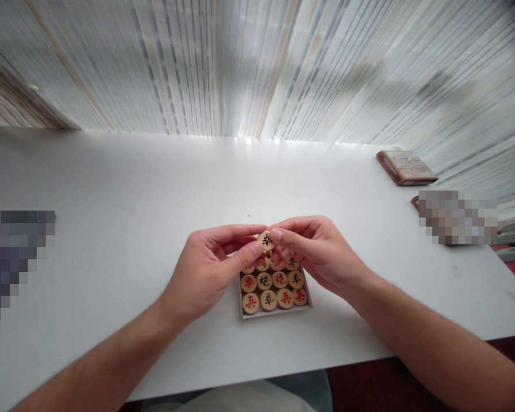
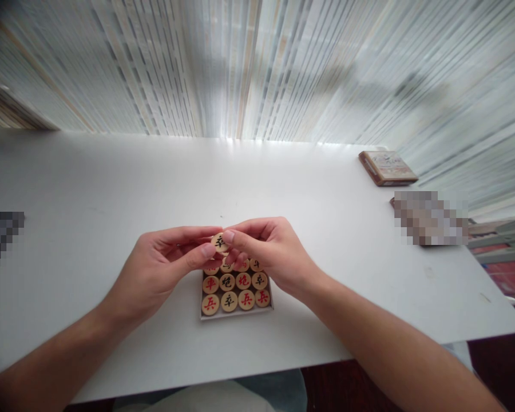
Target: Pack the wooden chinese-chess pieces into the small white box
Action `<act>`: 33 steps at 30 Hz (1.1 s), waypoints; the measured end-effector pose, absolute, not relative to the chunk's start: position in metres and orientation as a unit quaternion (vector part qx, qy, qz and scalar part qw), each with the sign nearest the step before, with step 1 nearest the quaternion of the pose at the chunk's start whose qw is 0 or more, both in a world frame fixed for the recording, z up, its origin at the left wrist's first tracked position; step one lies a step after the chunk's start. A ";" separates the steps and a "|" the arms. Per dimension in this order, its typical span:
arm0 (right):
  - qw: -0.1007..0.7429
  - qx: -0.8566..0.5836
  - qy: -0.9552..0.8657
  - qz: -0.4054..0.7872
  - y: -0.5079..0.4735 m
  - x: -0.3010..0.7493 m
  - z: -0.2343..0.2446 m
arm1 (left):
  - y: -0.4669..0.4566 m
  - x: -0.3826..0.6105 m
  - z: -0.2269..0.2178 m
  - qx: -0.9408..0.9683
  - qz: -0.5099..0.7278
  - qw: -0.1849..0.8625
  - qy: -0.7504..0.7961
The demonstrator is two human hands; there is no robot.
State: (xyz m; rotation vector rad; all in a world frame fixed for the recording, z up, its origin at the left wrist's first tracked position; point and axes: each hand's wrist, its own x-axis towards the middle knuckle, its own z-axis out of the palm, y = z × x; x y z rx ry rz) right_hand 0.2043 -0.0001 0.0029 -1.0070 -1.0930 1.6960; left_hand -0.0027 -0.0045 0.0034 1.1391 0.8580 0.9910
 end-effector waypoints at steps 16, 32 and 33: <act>0.433 -0.407 -0.444 0.671 -0.002 0.201 0.004 | -0.012 -0.002 -0.002 0.638 0.488 0.476 0.358; 0.426 -0.387 -0.468 0.670 -0.002 0.204 0.004 | -0.014 -0.001 -0.003 0.655 0.485 0.465 0.345; 0.426 -0.385 -0.467 0.673 -0.001 0.204 0.004 | -0.014 -0.001 -0.003 0.651 0.487 0.467 0.346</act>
